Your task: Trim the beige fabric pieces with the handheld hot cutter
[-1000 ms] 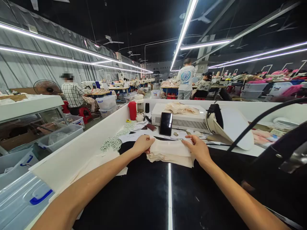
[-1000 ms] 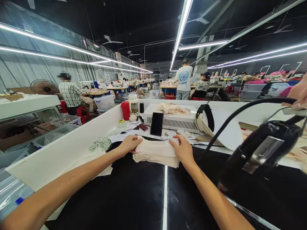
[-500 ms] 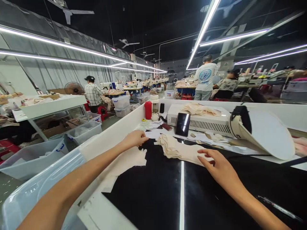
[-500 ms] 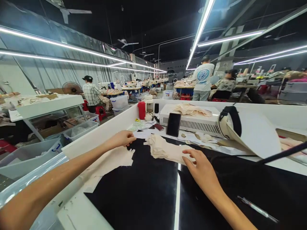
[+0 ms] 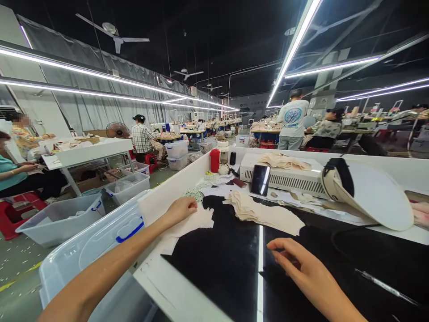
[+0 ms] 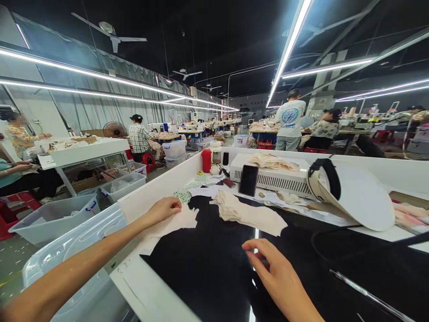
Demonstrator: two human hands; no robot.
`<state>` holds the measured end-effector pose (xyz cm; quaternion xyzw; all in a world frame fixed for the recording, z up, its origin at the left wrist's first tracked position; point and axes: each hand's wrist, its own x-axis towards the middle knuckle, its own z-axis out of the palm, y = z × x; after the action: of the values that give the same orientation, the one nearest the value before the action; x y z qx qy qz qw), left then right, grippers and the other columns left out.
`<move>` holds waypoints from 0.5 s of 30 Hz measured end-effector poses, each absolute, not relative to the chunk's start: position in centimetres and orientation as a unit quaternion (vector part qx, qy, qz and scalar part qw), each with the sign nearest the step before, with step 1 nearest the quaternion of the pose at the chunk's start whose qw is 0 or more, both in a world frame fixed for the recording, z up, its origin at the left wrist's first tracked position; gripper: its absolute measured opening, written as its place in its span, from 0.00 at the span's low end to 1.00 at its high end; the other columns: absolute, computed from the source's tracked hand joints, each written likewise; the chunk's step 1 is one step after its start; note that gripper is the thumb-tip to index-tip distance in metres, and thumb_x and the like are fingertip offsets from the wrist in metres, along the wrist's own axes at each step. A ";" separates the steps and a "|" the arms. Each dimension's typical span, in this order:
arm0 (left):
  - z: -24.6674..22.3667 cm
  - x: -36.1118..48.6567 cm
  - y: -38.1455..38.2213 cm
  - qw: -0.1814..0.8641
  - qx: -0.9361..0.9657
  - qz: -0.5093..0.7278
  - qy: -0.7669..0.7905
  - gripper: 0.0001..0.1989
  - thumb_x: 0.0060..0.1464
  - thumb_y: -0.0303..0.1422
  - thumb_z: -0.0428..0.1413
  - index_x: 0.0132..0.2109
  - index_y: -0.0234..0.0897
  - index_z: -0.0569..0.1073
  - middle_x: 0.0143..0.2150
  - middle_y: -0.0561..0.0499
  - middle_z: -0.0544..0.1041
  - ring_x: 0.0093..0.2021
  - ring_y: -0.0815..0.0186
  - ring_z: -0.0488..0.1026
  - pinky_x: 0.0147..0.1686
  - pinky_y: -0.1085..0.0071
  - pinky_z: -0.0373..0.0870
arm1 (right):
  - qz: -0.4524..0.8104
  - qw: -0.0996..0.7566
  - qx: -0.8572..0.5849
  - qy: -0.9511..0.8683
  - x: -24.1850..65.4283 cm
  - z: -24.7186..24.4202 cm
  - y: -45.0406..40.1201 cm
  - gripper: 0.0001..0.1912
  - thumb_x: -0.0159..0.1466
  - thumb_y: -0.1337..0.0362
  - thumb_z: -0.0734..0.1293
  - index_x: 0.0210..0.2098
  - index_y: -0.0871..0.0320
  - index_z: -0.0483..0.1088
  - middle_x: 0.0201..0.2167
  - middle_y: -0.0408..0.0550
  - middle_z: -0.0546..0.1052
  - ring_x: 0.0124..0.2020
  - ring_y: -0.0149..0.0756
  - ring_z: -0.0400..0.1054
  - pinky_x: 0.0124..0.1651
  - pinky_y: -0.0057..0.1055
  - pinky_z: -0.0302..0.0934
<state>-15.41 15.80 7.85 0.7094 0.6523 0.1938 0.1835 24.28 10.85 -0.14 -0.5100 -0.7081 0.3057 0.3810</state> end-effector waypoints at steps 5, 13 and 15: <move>10.1 -14.1 13.5 0.267 0.724 0.305 0.558 0.10 0.64 0.37 0.62 0.48 0.38 0.81 0.37 0.52 0.76 0.41 0.60 0.75 0.47 0.66 0.74 | 0.347 0.375 -0.503 -0.697 22.3 -0.4 8.8 0.23 0.67 0.36 0.72 0.44 0.46 0.86 0.40 0.51 0.86 0.39 0.50 0.78 0.42 0.43 0.73; 11.3 -8.2 8.1 0.478 0.715 0.311 0.404 0.21 0.53 0.42 0.63 0.53 0.40 0.81 0.37 0.54 0.70 0.37 0.65 0.68 0.37 0.71 0.66 | 0.528 0.423 -0.434 -0.594 17.0 1.7 5.6 0.46 0.55 0.28 0.82 0.64 0.48 0.84 0.60 0.56 0.87 0.67 0.61 0.77 0.67 0.51 0.73; 11.0 -6.9 7.4 0.531 0.695 0.315 0.368 0.19 0.51 0.39 0.65 0.50 0.39 0.82 0.37 0.55 0.70 0.37 0.66 0.66 0.37 0.72 0.64 | 0.591 0.375 -0.397 -0.594 16.6 2.5 4.7 0.40 0.58 0.29 0.82 0.56 0.51 0.87 0.54 0.55 0.89 0.60 0.60 0.81 0.65 0.51 0.74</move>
<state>-6.90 7.39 11.02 0.6952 0.3680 0.3152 0.5310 16.56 4.73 2.54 -0.3967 -0.5942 0.5906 0.3751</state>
